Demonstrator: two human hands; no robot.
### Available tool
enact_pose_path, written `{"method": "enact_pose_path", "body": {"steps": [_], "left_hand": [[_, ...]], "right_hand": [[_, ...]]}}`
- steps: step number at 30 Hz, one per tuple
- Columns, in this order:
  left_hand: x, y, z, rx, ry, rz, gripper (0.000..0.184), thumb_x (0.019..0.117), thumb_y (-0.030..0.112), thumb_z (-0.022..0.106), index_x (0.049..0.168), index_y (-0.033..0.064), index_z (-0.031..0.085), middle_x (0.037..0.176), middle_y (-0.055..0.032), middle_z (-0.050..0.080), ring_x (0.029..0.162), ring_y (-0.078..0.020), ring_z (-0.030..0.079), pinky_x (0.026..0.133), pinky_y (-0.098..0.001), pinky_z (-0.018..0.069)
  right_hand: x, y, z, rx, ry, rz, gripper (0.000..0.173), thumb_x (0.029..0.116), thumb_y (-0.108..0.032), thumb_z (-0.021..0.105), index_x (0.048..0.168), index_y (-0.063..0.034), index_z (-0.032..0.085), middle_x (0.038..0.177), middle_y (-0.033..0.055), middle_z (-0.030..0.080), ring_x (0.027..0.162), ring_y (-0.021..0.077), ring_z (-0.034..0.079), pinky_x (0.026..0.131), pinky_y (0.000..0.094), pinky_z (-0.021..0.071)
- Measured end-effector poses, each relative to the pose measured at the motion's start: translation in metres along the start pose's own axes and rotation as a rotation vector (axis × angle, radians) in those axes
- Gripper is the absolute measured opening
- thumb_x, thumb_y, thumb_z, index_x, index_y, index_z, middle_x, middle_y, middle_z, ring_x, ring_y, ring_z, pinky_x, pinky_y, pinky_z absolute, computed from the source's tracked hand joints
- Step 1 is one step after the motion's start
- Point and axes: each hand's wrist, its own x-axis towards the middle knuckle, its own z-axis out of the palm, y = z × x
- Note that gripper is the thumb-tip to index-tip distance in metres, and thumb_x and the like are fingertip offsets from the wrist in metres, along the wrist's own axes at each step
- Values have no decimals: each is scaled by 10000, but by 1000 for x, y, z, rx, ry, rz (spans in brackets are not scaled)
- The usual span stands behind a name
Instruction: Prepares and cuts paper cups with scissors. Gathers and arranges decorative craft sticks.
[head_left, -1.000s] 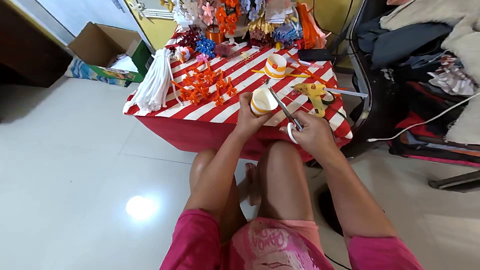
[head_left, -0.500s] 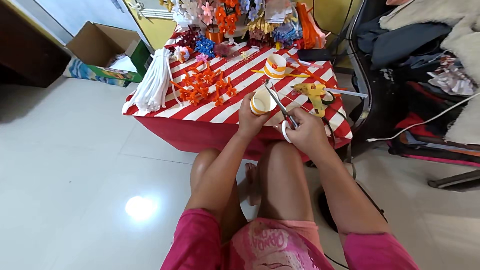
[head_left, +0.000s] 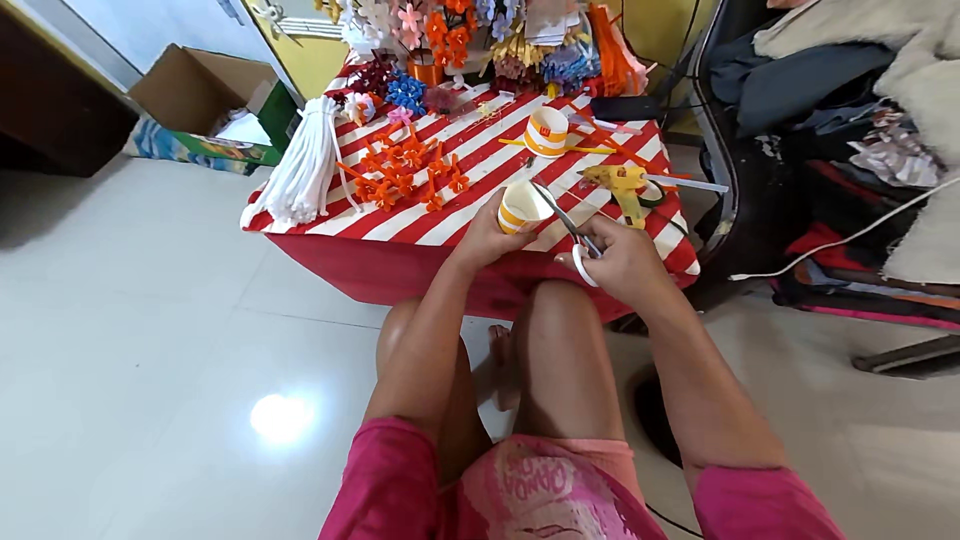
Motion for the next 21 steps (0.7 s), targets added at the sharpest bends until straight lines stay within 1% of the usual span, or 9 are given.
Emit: {"method": "enact_pose_path", "body": {"steps": [3, 5, 6, 7, 9, 11, 13, 18, 21], "left_hand": [[-1, 2, -6, -12, -59, -49, 612, 756, 19, 780, 1321, 9, 546, 1121, -96, 699, 974, -129, 697, 881, -319, 588], [-2, 1, -5, -22, -38, -61, 663, 761, 28, 776, 1366, 37, 506, 1158, -109, 683, 984, -152, 693, 874, -339, 590], [-2, 0, -1, 0, 6, -45, 701, 781, 48, 775, 1406, 67, 459, 1205, -113, 658, 1009, -161, 683, 878, -348, 585], [-1, -4, 3, 47, 75, 2, 720, 808, 61, 784, 1434, 63, 428, 1259, -125, 631, 1067, -166, 669, 919, -355, 576], [3, -15, 15, 211, 256, 156, 727, 791, 42, 825, 1408, -17, 444, 1297, -198, 607, 1158, -230, 645, 994, -397, 552], [6, -20, 24, 320, 378, 240, 735, 754, 54, 869, 1366, -67, 482, 1272, -239, 614, 1167, -279, 640, 1024, -423, 531], [8, -18, 27, 347, 438, 244, 640, 734, 89, 871, 1262, -76, 551, 1149, -218, 669, 1070, -246, 677, 968, -391, 551], [4, -8, 19, 213, 219, 176, 595, 760, 45, 834, 1270, -41, 541, 1116, -159, 685, 1015, -164, 692, 924, -341, 576], [4, -6, 13, 179, 170, 151, 625, 763, 48, 837, 1300, -38, 529, 1142, -153, 682, 1034, -149, 689, 940, -327, 570]], "right_hand": [[0, 2, 1, -5, -20, 5, 249, 834, -228, 847, 963, -75, 699, 651, 48, 577, 571, 194, 531, 559, 447, 455], [-2, 0, 3, -4, -7, 19, 232, 847, -211, 841, 970, -66, 707, 669, 66, 607, 587, 207, 560, 580, 460, 475], [-2, 0, 4, -7, 5, 26, 230, 853, -210, 838, 976, -63, 711, 674, 70, 613, 592, 211, 566, 584, 462, 479], [-3, -1, 5, -13, 18, 22, 232, 856, -214, 836, 974, -59, 708, 674, 72, 610, 593, 213, 564, 582, 462, 476], [-3, -3, 8, -36, 27, 16, 230, 863, -210, 829, 974, -51, 706, 679, 81, 613, 607, 230, 575, 592, 480, 479], [-4, -3, 12, -46, 41, 1, 216, 865, -215, 816, 955, -58, 697, 662, 70, 593, 596, 224, 563, 581, 474, 470], [-2, -3, 14, -40, 52, 3, 228, 865, -221, 816, 958, -55, 691, 655, 66, 581, 587, 221, 554, 574, 470, 466], [5, -6, 5, -20, 15, 21, 252, 853, -216, 829, 972, -51, 681, 640, 60, 576, 559, 212, 542, 550, 462, 466], [5, -4, 3, -21, 5, 12, 245, 855, -225, 833, 967, -64, 686, 638, 47, 567, 557, 199, 530, 553, 446, 458]]}}
